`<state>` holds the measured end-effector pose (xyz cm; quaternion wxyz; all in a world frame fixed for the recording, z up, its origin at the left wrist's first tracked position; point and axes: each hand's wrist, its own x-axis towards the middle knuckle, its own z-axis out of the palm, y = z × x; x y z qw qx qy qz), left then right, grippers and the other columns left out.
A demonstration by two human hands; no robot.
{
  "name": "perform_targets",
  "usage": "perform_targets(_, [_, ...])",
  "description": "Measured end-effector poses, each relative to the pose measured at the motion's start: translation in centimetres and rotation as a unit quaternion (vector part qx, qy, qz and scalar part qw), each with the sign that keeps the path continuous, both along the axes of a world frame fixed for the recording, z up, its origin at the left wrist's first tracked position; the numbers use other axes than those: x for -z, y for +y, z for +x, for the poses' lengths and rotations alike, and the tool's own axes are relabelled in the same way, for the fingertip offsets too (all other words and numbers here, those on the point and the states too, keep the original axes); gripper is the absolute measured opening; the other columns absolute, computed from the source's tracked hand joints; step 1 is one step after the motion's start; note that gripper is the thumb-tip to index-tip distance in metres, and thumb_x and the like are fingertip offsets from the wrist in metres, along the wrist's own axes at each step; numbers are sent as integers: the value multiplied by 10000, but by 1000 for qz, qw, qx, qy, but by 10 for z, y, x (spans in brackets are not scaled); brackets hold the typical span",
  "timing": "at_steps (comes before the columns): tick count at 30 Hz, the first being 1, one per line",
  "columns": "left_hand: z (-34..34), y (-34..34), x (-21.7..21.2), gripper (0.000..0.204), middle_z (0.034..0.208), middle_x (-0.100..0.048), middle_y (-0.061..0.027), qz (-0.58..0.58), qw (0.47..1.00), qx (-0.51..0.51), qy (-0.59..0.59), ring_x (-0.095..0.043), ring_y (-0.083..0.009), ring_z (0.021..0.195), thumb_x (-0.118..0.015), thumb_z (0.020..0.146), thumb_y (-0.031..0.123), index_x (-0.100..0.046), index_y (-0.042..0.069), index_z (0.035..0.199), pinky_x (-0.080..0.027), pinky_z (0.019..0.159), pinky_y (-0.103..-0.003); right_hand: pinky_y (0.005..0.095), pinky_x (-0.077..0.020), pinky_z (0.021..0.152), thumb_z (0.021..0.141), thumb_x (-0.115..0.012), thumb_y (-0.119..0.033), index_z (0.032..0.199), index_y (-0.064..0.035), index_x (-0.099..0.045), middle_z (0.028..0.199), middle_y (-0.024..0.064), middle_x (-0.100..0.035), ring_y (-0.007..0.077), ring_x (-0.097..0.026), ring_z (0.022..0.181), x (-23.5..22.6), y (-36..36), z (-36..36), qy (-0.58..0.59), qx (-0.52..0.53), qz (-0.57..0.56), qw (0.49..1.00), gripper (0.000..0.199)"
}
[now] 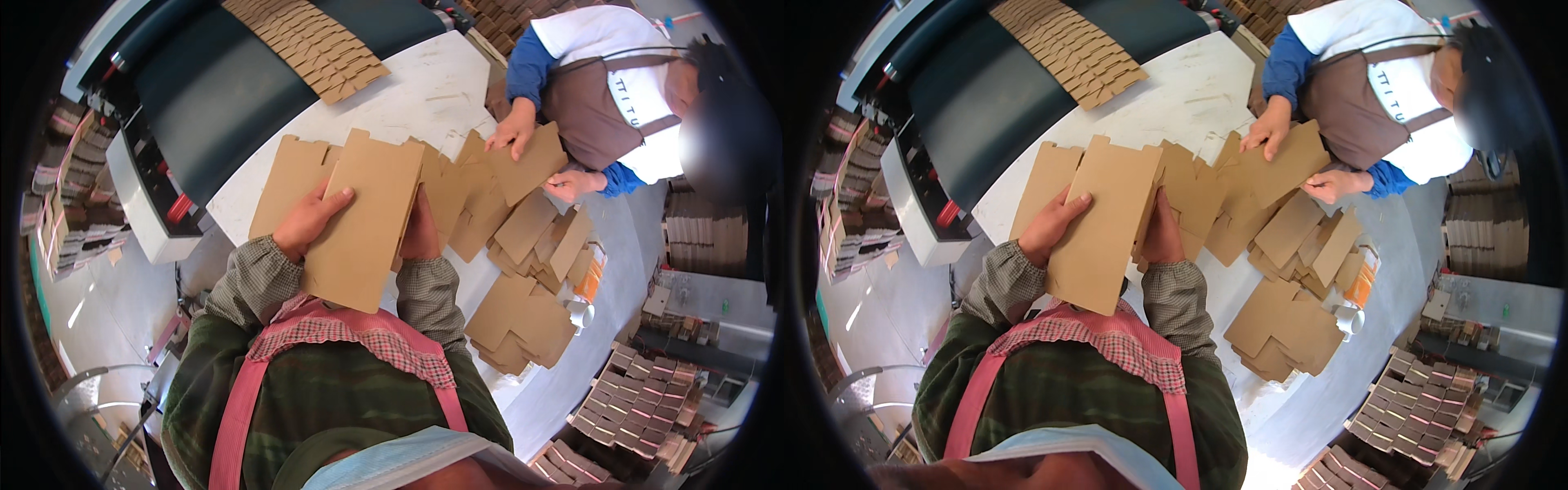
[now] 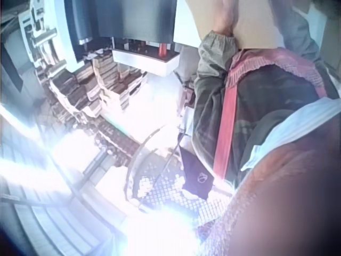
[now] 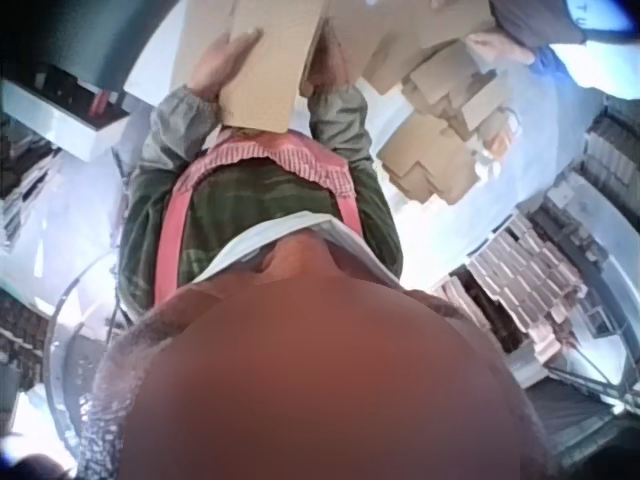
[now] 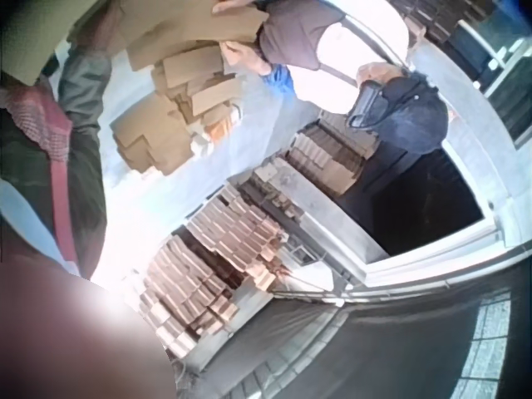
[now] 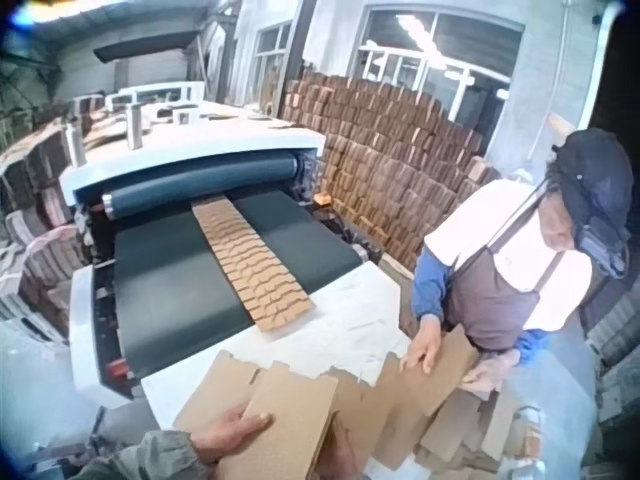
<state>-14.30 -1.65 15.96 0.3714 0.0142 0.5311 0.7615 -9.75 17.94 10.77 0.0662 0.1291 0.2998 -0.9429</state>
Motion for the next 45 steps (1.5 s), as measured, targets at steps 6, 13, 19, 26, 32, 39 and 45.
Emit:
perform_targets(6, [15,50,29,634,1268,-512,-140,-26,999,-17,40,-522,-208,1135,-538,941,361,-296,29,1423,-439,950,-333,351,-471,932,985,-357,-478,1400,-60,-335,1333,114,-479,228,-496,1198,-2,17,19,83,53,309,946,589])
perform_targets(13, [28,77,44,796,1407,-238,-218,-94,994,-14,58,-306,-308,1307,-565,891,471,-212,53,1469,-305,1070,-381,345,-485,909,987,-380,-444,1382,-57,-361,1300,111,-505,221,-524,1160,-8,35,28,75,49,56,994,554])
perform_targets(19, [31,98,35,768,1362,-350,-190,-101,993,15,56,-400,-276,1248,-567,899,444,-220,58,1465,-360,1032,-367,339,-498,889,988,-400,-414,1367,-53,-383,1271,109,-528,215,-548,1128,-14,51,39,59,60,-52,995,524])
perform_targets(26, [31,119,10,517,1129,-610,-121,-5,993,68,-97,-630,-191,959,-543,939,327,-400,38,1344,-531,794,-310,333,-512,866,989,-423,-380,1349,-49,-409,1238,106,-554,208,-576,1090,-13,75,75,-18,156,-76,985,489])
perform_targets(32, [2,113,20,341,990,-662,-99,44,972,153,-173,-676,-200,818,-516,953,269,-539,-10,1148,-569,693,-326,302,-540,776,926,-556,-171,1205,-26,-526,1044,77,-636,186,-640,911,25,117,102,-56,221,41,973,316])
perform_targets(39, [-2,133,56,347,1020,-645,-127,20,971,153,-184,-670,-211,838,-499,958,258,-516,-14,1173,-577,704,-341,334,-531,793,915,-551,-148,1185,-18,-530,1076,89,-625,210,-631,942,52,140,108,-92,261,14,961,300])
perform_targets(45, [-1,145,30,348,1033,-643,-122,11,961,118,-250,-668,-210,852,-498,959,268,-525,-11,1165,-571,711,-333,339,-532,782,918,-538,-146,1176,-15,-539,1076,94,-627,221,-629,947,54,148,107,-82,280,10,957,289])
